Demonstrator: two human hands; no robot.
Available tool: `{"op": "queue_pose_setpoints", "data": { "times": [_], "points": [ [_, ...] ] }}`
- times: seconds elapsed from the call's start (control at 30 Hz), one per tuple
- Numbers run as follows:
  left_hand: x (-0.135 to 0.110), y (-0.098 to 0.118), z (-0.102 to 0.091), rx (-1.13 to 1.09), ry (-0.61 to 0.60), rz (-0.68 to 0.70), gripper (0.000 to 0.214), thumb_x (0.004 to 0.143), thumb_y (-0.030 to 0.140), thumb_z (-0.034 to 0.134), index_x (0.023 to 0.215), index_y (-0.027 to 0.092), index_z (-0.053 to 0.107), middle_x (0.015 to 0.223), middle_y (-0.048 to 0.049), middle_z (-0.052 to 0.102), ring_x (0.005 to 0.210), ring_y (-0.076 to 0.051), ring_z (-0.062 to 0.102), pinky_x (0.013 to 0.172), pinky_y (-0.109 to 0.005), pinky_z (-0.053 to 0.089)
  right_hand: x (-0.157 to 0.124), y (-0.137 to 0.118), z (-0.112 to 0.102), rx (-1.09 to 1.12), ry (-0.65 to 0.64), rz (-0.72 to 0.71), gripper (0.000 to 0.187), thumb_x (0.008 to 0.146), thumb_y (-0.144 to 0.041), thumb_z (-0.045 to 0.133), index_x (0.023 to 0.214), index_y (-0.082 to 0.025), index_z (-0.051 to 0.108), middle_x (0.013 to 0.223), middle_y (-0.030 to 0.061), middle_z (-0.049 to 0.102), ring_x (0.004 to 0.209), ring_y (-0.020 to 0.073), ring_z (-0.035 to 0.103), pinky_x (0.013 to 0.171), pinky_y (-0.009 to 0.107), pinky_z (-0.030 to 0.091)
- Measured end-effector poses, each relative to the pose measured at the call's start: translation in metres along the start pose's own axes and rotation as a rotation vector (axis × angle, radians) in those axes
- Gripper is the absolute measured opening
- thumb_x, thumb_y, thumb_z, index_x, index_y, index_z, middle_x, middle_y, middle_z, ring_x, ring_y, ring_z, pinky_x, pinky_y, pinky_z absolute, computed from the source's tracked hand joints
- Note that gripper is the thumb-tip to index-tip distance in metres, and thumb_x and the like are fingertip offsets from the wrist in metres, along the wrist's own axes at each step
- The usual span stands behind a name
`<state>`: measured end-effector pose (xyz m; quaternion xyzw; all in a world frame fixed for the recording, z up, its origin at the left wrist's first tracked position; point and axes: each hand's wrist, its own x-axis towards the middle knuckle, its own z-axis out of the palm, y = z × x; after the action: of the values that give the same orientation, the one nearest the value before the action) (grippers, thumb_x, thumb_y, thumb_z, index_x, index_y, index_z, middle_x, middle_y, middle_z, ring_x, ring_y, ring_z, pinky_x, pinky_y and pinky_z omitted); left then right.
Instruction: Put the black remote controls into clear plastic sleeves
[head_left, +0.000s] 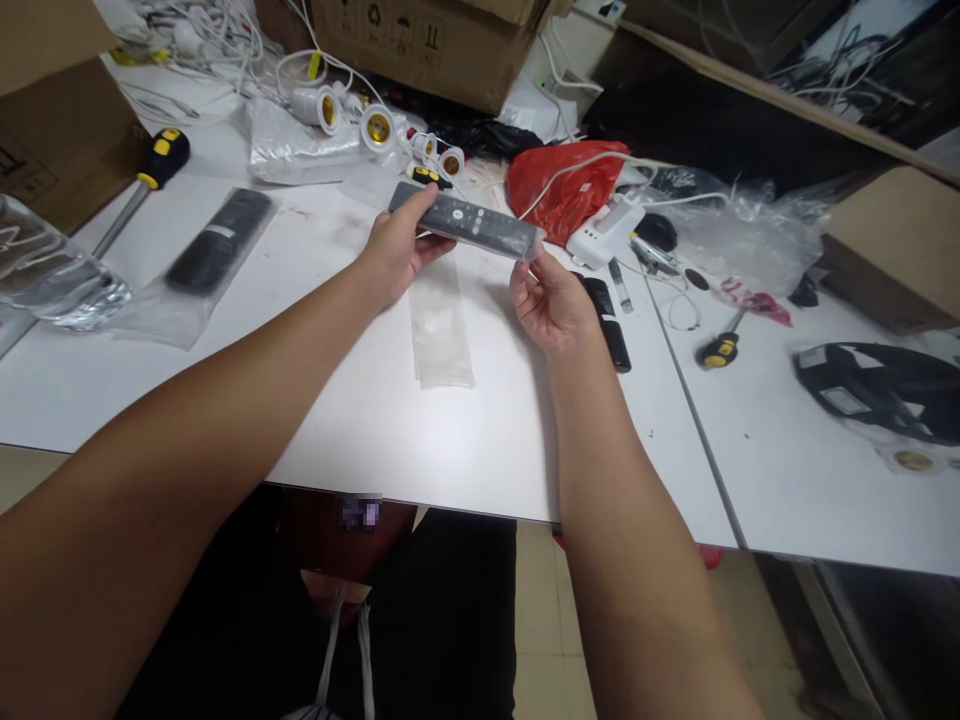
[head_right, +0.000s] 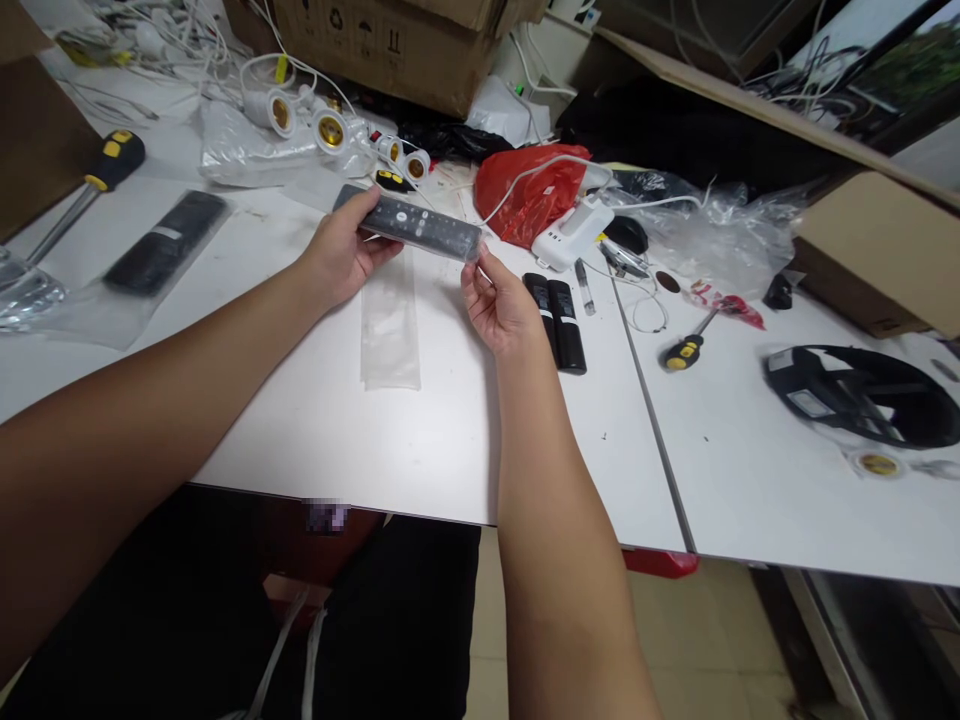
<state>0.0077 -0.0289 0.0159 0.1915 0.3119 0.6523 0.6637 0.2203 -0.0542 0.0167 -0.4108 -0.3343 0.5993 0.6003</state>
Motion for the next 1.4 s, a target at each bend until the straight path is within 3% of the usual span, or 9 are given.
{"op": "queue_pose_setpoints", "data": {
  "times": [0.13,0.33,0.6,0.73,0.9,1.03,1.13,1.27,1.4],
  "points": [
    [0.002,0.001,-0.001,0.001,-0.022,-0.028,0.03,0.092,0.034,0.08,0.116,0.023,0.066,0.092,-0.0059,0.077,0.094,-0.024,0.077,0.087,-0.031,0.064,0.002,0.002,-0.001,0.019,-0.015,0.006,0.014,0.085,-0.016,0.081,0.089,-0.022,0.069,0.092,-0.0023,0.076,0.079,0.008,0.075,0.076,0.015,0.068],
    [0.003,-0.001,-0.002,0.029,-0.068,-0.034,0.024,0.095,0.038,0.075,0.11,0.021,0.066,0.094,-0.0067,0.076,0.099,-0.026,0.077,0.091,-0.034,0.065,0.006,0.006,-0.003,0.093,-0.05,-0.006,0.02,0.081,-0.011,0.079,0.08,-0.022,0.063,0.077,-0.0045,0.07,0.066,0.0056,0.068,0.071,0.013,0.066],
    [-0.007,0.0,-0.002,-0.069,-0.108,-0.164,0.03,0.099,0.052,0.067,0.107,0.023,0.067,0.099,-0.0093,0.077,0.124,-0.029,0.068,0.105,-0.039,0.057,0.0,0.001,0.009,-0.038,-0.059,-0.186,0.025,0.078,-0.029,0.084,0.088,-0.025,0.061,0.087,-0.002,0.071,0.092,0.0154,0.077,0.077,0.023,0.069],
    [-0.011,0.002,-0.001,-0.144,-0.161,-0.236,0.032,0.101,0.055,0.06,0.098,0.027,0.072,0.095,-0.0103,0.079,0.135,-0.03,0.06,0.113,-0.041,0.049,-0.016,0.0,0.026,-0.056,-0.087,-0.145,0.028,0.077,-0.033,0.085,0.089,-0.026,0.061,0.088,-0.0016,0.072,0.097,0.0169,0.077,0.082,0.025,0.068],
    [-0.013,0.008,0.005,-0.248,-0.088,-0.303,0.042,0.107,0.05,0.052,0.118,0.015,0.07,0.112,-0.0147,0.079,0.13,-0.03,0.066,0.107,-0.039,0.055,-0.037,0.006,0.051,-0.014,-0.144,-0.097,0.03,0.077,-0.032,0.085,0.094,-0.027,0.061,0.087,-0.0028,0.07,0.095,0.0151,0.076,0.085,0.024,0.066],
    [-0.014,0.009,0.007,-0.243,-0.076,-0.268,0.038,0.11,0.041,0.048,0.129,0.012,0.064,0.112,-0.0152,0.079,0.118,-0.029,0.074,0.097,-0.039,0.061,-0.046,0.009,0.062,-0.026,-0.075,-0.063,0.025,0.081,-0.032,0.079,0.098,-0.027,0.061,0.084,-0.0027,0.068,0.09,0.0143,0.075,0.079,0.021,0.066],
    [-0.014,0.008,0.006,-0.192,-0.081,-0.206,0.03,0.111,0.03,0.044,0.128,0.014,0.061,0.108,-0.0127,0.08,0.111,-0.027,0.076,0.092,-0.038,0.064,-0.048,0.011,0.064,-0.078,-0.027,-0.032,0.026,0.082,-0.04,0.077,0.096,-0.026,0.059,0.081,-0.0019,0.066,0.085,0.015,0.074,0.074,0.023,0.066],
    [-0.016,0.007,0.007,-0.158,-0.08,-0.183,0.028,0.112,0.028,0.04,0.125,0.013,0.059,0.113,-0.0131,0.078,0.116,-0.026,0.075,0.095,-0.037,0.062,-0.048,0.018,0.064,-0.155,-0.097,0.044,0.036,0.079,-0.05,0.08,0.093,-0.025,0.057,0.08,-0.0005,0.067,0.078,0.0179,0.073,0.069,0.029,0.066],
    [-0.015,0.005,0.008,-0.146,-0.076,-0.152,0.025,0.113,0.029,0.039,0.122,0.015,0.057,0.117,-0.0108,0.076,0.119,-0.025,0.073,0.096,-0.035,0.061,-0.049,0.024,0.067,-0.175,-0.144,0.031,0.033,0.076,-0.042,0.083,0.093,-0.024,0.061,0.089,0.0008,0.074,0.074,0.0158,0.073,0.063,0.026,0.065]
  ]
}}
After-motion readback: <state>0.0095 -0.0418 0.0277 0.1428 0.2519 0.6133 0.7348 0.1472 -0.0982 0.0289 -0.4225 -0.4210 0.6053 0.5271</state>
